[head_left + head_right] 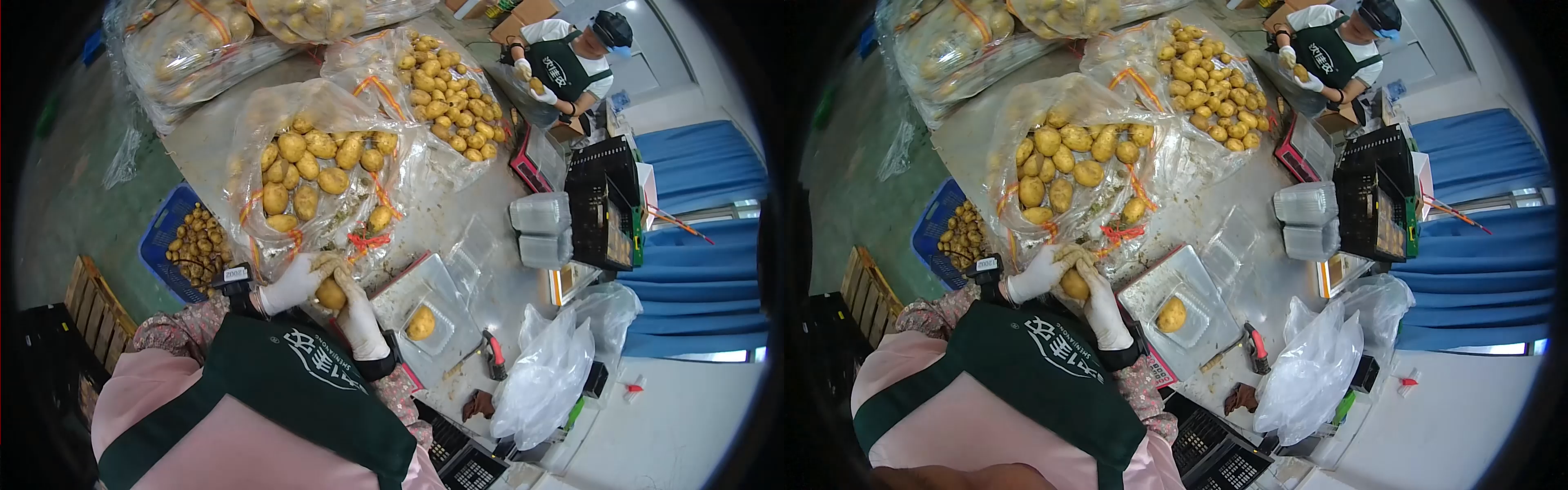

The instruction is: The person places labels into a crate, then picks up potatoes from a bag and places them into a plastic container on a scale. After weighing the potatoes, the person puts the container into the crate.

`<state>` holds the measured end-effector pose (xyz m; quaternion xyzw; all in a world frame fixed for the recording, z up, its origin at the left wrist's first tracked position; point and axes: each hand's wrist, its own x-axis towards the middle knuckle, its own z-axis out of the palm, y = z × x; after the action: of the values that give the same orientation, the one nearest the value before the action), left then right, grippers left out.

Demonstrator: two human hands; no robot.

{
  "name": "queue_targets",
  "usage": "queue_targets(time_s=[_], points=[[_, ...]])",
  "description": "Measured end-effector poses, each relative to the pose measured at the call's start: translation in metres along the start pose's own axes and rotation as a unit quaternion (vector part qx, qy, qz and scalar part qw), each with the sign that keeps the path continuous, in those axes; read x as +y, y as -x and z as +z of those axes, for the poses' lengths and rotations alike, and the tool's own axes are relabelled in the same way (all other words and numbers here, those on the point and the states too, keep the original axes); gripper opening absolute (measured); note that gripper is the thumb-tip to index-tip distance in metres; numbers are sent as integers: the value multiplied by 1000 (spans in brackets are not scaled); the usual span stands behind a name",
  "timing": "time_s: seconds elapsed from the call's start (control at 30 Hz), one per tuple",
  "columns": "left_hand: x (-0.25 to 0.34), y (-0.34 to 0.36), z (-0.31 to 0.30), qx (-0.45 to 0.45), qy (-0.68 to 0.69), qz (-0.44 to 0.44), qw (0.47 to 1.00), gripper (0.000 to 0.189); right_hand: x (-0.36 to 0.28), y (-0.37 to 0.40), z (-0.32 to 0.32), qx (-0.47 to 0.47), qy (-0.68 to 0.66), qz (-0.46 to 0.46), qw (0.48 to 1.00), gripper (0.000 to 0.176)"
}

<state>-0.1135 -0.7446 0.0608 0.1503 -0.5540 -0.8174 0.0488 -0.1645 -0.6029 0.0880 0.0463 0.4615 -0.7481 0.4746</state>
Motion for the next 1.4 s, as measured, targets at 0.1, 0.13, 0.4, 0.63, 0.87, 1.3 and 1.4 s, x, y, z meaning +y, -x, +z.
queue_targets(time_s=[0.1,0.13,0.4,0.63,0.87,1.3,1.4], points=[[13,-28,-23,79,-275,137,948,25,-2,11,-31,-46,-8,52,998,39],[14,-43,-35,145,-412,203,877,30,-1,15,-38,-31,-12,38,999,35],[-52,-141,-81,137,-696,-49,703,74,11,31,-64,10,-48,31,998,35],[-63,-135,-101,131,-151,-31,979,52,2,59,-61,69,20,-38,997,37],[-55,-58,-49,-58,49,101,992,34,-8,49,-47,52,0,-5,999,44],[15,-25,20,-155,55,75,984,44,5,7,-25,74,167,-106,977,42],[20,-15,28,-93,-132,153,975,72,-4,14,-25,146,366,-219,893,53]])
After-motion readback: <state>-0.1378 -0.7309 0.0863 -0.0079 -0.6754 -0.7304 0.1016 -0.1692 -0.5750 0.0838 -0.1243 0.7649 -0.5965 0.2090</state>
